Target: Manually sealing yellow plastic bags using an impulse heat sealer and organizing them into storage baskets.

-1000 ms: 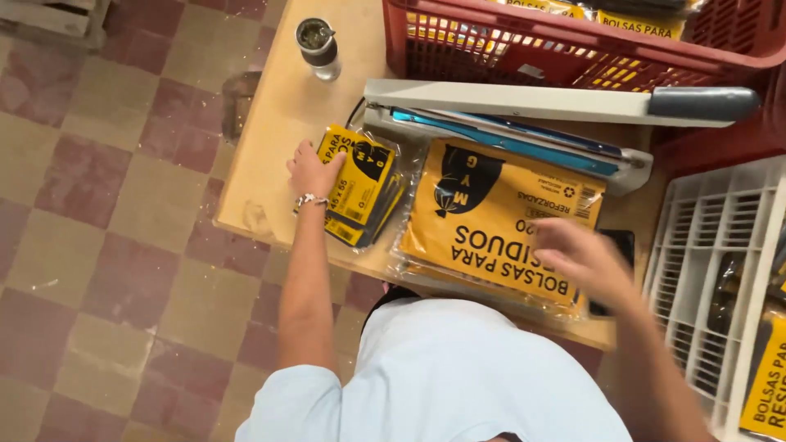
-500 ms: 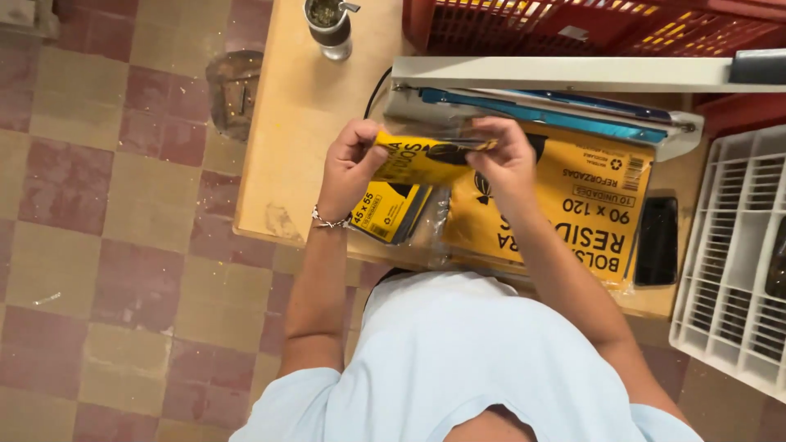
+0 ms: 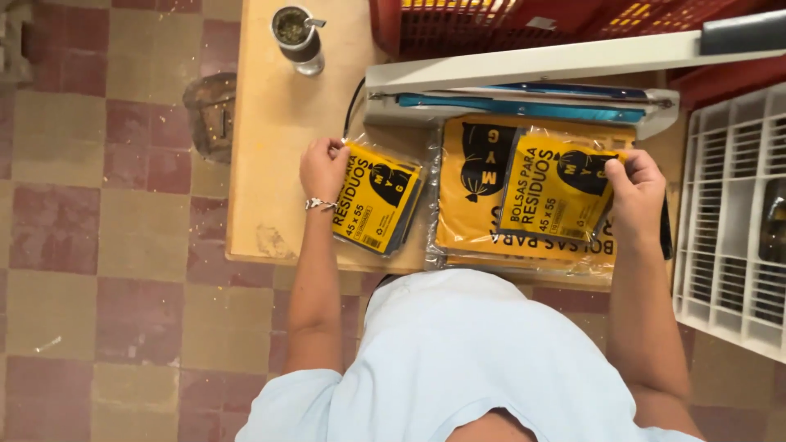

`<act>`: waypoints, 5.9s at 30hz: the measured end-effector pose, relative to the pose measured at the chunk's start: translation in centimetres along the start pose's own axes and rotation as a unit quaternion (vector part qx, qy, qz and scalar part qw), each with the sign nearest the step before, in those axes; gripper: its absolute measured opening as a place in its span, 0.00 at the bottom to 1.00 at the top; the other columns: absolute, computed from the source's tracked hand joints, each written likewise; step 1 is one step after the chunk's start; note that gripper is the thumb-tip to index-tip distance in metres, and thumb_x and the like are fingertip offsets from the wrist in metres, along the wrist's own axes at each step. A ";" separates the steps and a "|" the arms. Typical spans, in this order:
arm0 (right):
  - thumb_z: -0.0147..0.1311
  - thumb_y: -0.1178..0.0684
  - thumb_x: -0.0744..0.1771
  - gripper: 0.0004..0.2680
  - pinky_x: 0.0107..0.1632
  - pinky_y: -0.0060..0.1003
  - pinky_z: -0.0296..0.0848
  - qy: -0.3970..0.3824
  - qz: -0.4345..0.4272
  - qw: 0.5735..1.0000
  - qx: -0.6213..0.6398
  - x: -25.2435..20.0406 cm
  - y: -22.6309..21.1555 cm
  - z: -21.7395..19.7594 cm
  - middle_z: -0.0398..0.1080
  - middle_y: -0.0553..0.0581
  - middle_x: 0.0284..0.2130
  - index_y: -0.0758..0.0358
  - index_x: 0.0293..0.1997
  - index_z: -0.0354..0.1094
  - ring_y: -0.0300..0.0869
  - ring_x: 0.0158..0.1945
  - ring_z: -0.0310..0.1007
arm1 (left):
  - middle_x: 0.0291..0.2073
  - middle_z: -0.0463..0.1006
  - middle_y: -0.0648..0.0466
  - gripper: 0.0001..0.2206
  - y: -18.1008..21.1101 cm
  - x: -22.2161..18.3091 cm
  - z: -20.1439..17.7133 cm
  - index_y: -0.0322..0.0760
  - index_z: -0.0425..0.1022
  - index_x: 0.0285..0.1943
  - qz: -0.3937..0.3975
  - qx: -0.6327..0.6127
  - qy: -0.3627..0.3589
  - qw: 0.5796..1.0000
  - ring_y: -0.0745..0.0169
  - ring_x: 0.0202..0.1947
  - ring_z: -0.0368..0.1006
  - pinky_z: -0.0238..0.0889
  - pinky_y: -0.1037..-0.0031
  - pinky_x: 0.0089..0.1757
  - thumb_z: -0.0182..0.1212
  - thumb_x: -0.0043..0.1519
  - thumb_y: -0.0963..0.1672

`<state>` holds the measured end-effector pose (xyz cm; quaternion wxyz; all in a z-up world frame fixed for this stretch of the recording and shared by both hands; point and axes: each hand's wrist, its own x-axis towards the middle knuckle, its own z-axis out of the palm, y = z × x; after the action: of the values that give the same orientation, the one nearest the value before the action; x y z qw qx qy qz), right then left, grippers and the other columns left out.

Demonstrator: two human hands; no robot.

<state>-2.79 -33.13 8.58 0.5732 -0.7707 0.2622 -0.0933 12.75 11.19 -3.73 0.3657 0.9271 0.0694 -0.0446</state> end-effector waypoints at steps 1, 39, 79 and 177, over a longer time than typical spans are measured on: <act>0.49 0.56 0.71 0.02 0.39 0.27 0.70 0.005 0.000 1.000 0.002 0.1 0.0 -0.2 0.67 0.46 0.34 0.56 0.42 0.64 0.32 0.37 0.67 | 0.32 0.77 0.55 0.07 0.7 -0.1 -0.5 0.42 0.78 0.36 0.005 0.001 -0.002 1.000 0.59 0.37 0.71 0.65 0.64 0.35 0.59 0.57 0.47; 0.58 0.56 0.68 0.04 0.35 0.38 0.71 -0.096 -0.162 0.982 -0.036 3.9 6.1 9.0 0.75 0.60 0.26 0.65 0.40 0.75 0.42 0.31 0.75 | 0.40 0.82 0.45 0.15 13.7 -6.2 9.9 0.32 0.69 0.57 -0.072 -0.245 -0.131 0.958 0.59 0.36 0.78 0.70 0.69 0.36 0.58 0.67 0.47; 0.30 0.19 0.65 0.34 0.72 0.64 0.36 -0.130 -0.411 0.801 -0.415 7.8 7.5 3.3 0.50 0.63 0.69 0.55 0.72 0.52 0.58 0.75 0.41 | 0.28 0.79 0.49 0.07 14.7 -1.2 10.9 0.41 0.75 0.42 -0.089 -0.160 0.055 0.982 0.52 0.32 0.74 0.66 0.60 0.38 0.53 0.66 0.45; 0.41 0.22 0.63 0.28 0.61 0.52 0.65 -0.325 0.001 0.769 -0.550 21.7 -6.3 1.0 0.70 0.60 0.56 0.43 0.64 0.63 0.55 0.62 0.67 | 0.76 0.45 0.49 0.36 25.1 -11.9 19.6 0.47 0.52 0.75 0.439 0.266 -0.173 0.841 0.40 0.76 0.34 0.30 0.34 0.64 0.50 0.61 0.61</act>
<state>17.84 -42.10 10.78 0.1020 -0.9384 0.0671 0.3234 4.42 -21.46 0.44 0.0921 0.8994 -0.4237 -0.0560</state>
